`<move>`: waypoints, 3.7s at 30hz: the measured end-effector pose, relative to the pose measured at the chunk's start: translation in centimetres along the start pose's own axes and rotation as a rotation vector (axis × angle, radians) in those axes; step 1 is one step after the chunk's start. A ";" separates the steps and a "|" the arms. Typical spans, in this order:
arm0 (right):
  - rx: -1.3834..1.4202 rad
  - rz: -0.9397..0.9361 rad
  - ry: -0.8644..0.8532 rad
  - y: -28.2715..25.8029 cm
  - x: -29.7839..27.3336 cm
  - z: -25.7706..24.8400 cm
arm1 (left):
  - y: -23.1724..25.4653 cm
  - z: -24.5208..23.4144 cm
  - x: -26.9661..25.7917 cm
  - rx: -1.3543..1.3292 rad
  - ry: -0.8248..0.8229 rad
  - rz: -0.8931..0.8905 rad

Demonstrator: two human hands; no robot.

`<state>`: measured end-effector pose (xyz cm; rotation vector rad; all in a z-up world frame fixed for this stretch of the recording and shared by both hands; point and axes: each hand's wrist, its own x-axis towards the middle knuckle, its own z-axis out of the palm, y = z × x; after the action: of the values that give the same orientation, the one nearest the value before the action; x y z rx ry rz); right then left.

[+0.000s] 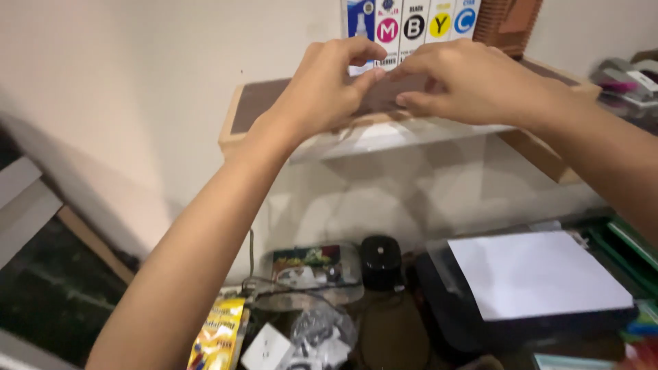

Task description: Organizing office supplies and cleaning a desk area.

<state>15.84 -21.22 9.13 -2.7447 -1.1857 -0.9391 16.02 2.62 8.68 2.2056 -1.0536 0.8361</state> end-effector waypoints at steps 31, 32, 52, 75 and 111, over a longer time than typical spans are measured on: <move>1.281 0.329 -0.173 -22.9 -35.7 11.5 | 27.2 13.0 -42.0 -0.091 0.021 -0.644; 1.300 0.290 -0.162 -23.4 -36.2 12.2 | 27.2 13.1 -42.9 -0.085 0.048 -0.691; 1.366 0.532 -0.405 -37.8 -39.4 21.4 | 23.1 12.0 -59.5 0.021 0.263 -0.873; 1.185 0.773 -0.609 -47.3 -46.8 27.8 | 20.5 17.4 -67.9 -0.486 -0.220 -0.961; 1.194 0.521 0.014 -27.7 -39.2 12.4 | 23.2 15.3 -41.4 -0.471 -0.072 -0.612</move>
<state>-17.05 -24.41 -27.86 -1.8443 -0.5995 -0.0774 -18.99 -1.05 -26.60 1.9745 -0.4768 0.2076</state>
